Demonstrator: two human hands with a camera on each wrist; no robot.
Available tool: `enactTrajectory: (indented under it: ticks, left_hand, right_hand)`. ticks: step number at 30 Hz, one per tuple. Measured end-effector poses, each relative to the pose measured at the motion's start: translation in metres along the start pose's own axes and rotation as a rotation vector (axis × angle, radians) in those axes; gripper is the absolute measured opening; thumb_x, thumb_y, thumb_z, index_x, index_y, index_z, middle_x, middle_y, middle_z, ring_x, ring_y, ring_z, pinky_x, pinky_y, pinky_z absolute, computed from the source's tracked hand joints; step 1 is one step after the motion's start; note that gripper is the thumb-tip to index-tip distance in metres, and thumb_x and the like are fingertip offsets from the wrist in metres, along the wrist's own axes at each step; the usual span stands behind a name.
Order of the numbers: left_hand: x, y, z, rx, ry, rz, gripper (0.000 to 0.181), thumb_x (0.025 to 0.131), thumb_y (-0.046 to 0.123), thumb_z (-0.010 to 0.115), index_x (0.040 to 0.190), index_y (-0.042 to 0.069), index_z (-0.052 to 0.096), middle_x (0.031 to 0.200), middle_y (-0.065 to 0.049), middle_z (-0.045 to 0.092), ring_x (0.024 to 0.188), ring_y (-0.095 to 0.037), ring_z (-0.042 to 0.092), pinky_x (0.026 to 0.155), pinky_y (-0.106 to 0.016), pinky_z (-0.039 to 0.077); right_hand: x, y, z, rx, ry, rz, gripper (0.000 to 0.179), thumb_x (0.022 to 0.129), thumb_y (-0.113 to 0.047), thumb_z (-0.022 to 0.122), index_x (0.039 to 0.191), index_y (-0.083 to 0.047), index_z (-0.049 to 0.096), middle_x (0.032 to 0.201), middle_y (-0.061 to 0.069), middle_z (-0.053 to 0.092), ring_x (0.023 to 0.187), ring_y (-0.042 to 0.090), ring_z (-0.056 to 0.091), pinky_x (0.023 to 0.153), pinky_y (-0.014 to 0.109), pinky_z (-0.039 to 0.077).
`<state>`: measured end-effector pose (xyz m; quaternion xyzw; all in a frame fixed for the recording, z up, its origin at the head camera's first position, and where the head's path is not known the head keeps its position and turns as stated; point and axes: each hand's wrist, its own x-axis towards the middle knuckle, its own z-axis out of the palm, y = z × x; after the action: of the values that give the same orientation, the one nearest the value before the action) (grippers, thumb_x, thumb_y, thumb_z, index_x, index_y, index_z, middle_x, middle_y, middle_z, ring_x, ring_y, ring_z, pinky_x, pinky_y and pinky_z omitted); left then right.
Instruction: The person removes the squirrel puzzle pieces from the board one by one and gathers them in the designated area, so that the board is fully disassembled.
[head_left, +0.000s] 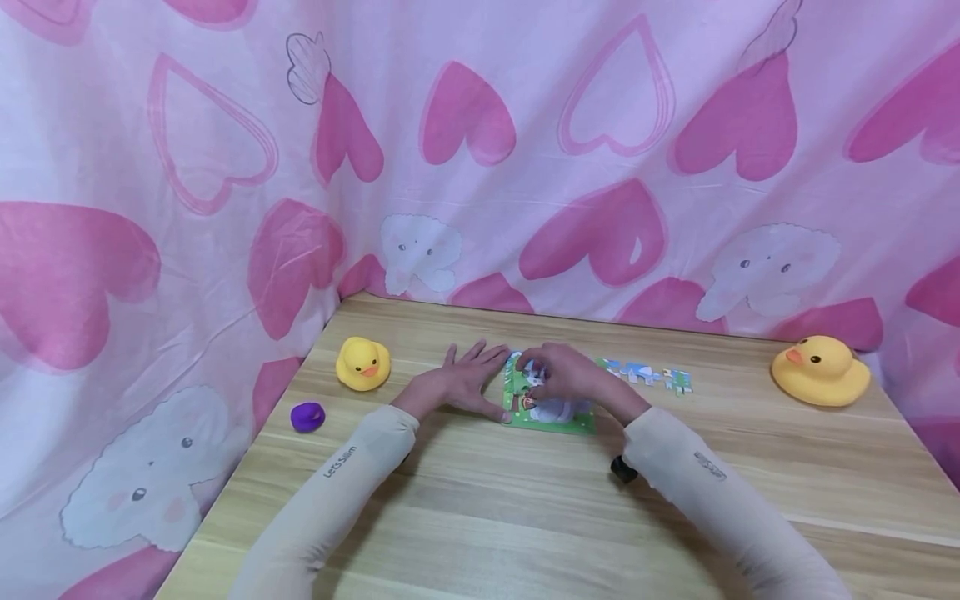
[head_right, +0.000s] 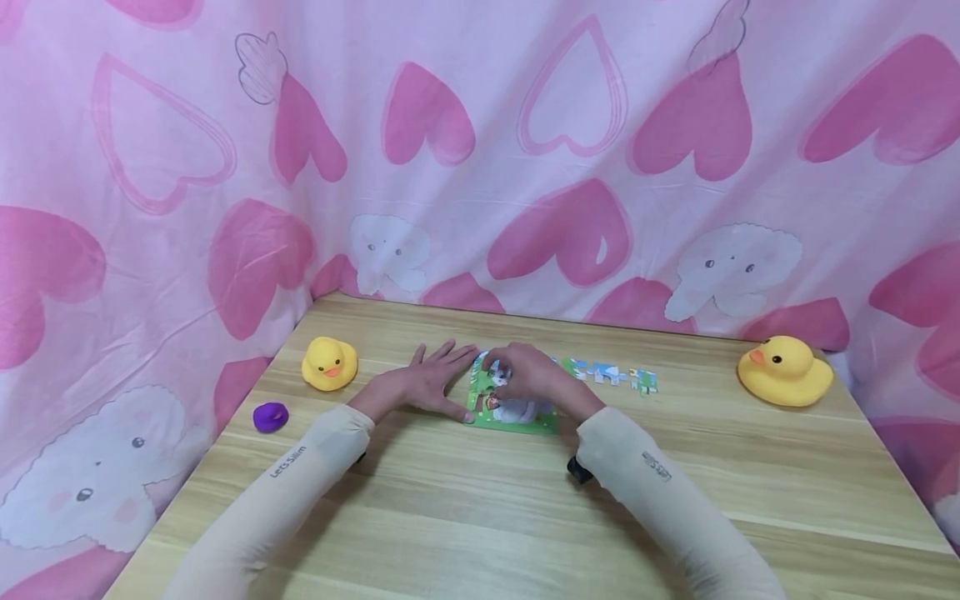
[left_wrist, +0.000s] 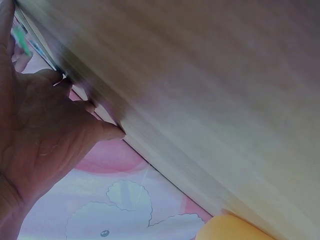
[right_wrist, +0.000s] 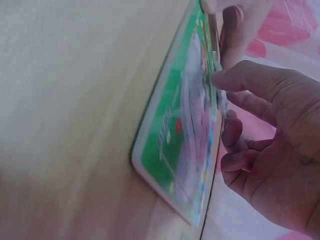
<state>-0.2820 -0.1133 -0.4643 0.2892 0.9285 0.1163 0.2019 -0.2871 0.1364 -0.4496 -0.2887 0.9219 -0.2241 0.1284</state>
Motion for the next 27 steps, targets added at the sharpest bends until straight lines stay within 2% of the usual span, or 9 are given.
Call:
enactTrajectory:
  ticks: [5, 13, 21, 27]
  left_hand:
    - [0.000, 0.000, -0.001, 0.002, 0.004, -0.001, 0.125, 0.082, 0.081, 0.070, 0.172, 0.025, 0.004, 0.181, 0.007, 0.002, 0.168, -0.029, -0.008, 0.129, -0.072, -0.009]
    - [0.000, 0.001, 0.001, -0.005, 0.005, 0.001, 0.124, 0.082, 0.078, 0.072, 0.172, 0.025, 0.006, 0.181, 0.006, 0.003, 0.168, -0.030, -0.008, 0.129, -0.072, -0.010]
    - [0.001, 0.002, 0.003, -0.003, 0.000, -0.002, 0.125, 0.082, 0.079, 0.071, 0.172, 0.025, 0.005, 0.181, 0.006, 0.003, 0.169, -0.030, -0.008, 0.129, -0.072, -0.009]
    - [-0.002, 0.002, -0.001, 0.001, 0.001, -0.010, 0.124, 0.082, 0.079, 0.071, 0.172, 0.025, 0.005, 0.181, 0.006, 0.002, 0.169, -0.029, -0.008, 0.129, -0.071, -0.009]
  right_hand:
    - [-0.014, 0.011, -0.007, 0.030, 0.071, -0.007, 0.049, 0.084, -0.012, 0.085, 0.130, -0.020, 0.072, 0.115, 0.005, 0.070, 0.091, 0.018, 0.065, 0.078, 0.032, 0.058]
    - [-0.056, 0.037, -0.015, 0.036, 0.114, 0.053, 0.045, 0.089, -0.020, 0.084, 0.131, -0.025, 0.071, 0.112, 0.003, 0.066, 0.087, 0.017, 0.058, 0.074, 0.032, 0.053]
    - [-0.093, 0.066, -0.022, 0.017, 0.158, 0.085, 0.044, 0.088, -0.014, 0.085, 0.130, -0.021, 0.072, 0.104, 0.004, 0.063, 0.085, 0.017, 0.056, 0.069, 0.026, 0.051]
    - [-0.108, 0.078, -0.026, 0.031, 0.131, 0.116, 0.043, 0.088, -0.013, 0.084, 0.130, -0.018, 0.073, 0.102, 0.005, 0.063, 0.086, 0.018, 0.055, 0.069, 0.026, 0.051]
